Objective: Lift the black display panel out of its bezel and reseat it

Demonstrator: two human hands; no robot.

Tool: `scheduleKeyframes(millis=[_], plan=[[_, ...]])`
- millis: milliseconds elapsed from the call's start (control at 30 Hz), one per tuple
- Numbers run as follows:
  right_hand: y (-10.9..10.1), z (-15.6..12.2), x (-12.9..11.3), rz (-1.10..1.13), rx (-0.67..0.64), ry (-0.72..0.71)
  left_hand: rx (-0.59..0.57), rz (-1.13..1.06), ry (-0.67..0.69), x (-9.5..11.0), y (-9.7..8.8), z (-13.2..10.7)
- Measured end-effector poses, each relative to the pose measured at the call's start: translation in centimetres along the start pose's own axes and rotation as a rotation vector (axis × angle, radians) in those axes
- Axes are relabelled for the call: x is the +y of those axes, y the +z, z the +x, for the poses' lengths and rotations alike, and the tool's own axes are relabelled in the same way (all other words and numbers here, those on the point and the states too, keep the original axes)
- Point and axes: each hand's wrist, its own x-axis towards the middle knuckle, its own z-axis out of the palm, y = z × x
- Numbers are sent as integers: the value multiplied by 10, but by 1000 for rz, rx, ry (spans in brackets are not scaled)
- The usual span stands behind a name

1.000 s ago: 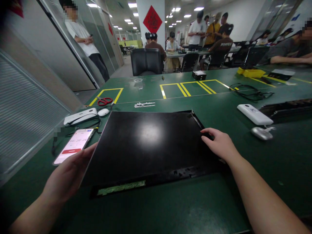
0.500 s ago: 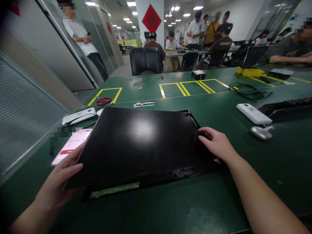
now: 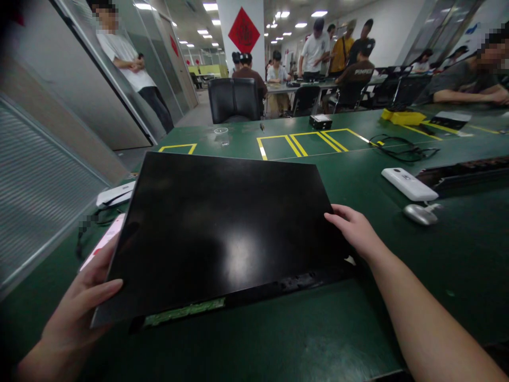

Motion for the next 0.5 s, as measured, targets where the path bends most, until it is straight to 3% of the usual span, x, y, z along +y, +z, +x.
scheduleKeyframes(millis=[100, 267, 400, 500], plan=[[-3, -4, -10, 195, 12, 0, 39, -8, -22, 2, -3, 0], [-12, -19, -30, 500, -84, 93, 84, -38, -52, 7, -8, 0], [-12, -27, -38, 541, -86, 172, 89, -8, -99, 8, -10, 1], [-11, -25, -37, 573, -70, 206, 0, 88, -30, 6, -10, 2]])
